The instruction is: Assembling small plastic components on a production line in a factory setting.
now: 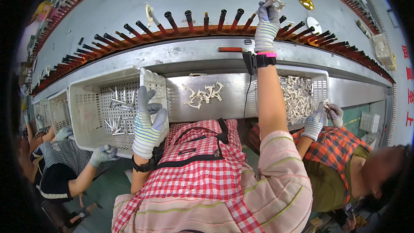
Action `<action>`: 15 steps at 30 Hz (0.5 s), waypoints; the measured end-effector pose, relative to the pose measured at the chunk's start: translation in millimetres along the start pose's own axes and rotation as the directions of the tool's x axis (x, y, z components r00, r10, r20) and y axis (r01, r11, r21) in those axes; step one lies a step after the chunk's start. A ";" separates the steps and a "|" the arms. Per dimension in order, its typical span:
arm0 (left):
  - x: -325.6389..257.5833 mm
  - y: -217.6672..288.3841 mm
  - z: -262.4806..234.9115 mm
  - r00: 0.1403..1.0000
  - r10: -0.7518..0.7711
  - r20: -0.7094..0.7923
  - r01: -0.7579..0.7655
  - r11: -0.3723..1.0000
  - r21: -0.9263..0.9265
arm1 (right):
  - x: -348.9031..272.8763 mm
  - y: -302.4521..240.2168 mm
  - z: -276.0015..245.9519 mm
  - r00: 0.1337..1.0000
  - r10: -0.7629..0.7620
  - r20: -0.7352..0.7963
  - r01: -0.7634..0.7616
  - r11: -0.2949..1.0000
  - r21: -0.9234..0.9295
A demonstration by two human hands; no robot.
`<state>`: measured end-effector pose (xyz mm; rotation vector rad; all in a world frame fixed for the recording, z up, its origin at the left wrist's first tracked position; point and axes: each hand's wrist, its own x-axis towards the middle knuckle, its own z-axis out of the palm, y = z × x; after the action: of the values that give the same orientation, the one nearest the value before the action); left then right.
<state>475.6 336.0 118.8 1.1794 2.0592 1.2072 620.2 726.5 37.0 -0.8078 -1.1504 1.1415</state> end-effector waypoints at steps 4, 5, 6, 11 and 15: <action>-23.4 -14.9 -13.4 0.987 -0.150 -0.054 0.149 0.989 -0.016 | -20.8 11.6 26.2 0.996 0.001 0.090 0.004 0.999 -0.048; -28.8 -16.7 -15.8 0.983 -0.169 -0.072 0.168 0.986 -0.017 | -26.9 14.3 31.7 0.993 0.042 0.113 -0.032 0.995 -0.091; -32.3 -15.5 -15.9 0.979 -0.174 -0.103 0.171 0.985 -0.036 | -28.0 24.1 36.4 0.991 0.073 0.114 -0.064 0.995 -0.076; -41.5 -30.4 -33.4 0.984 -0.133 -0.120 0.152 0.974 0.169 | -49.8 53.0 52.1 0.984 0.013 0.177 0.000 0.997 -0.073; -21.1 -71.7 -86.2 0.983 -0.181 -0.032 0.184 0.965 0.189 | -96.2 18.8 62.4 0.947 0.206 0.248 -0.162 0.969 -0.189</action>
<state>391.6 261.2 99.2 1.0377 2.2794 0.9515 554.2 634.9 9.5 -0.9253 -1.4311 1.3530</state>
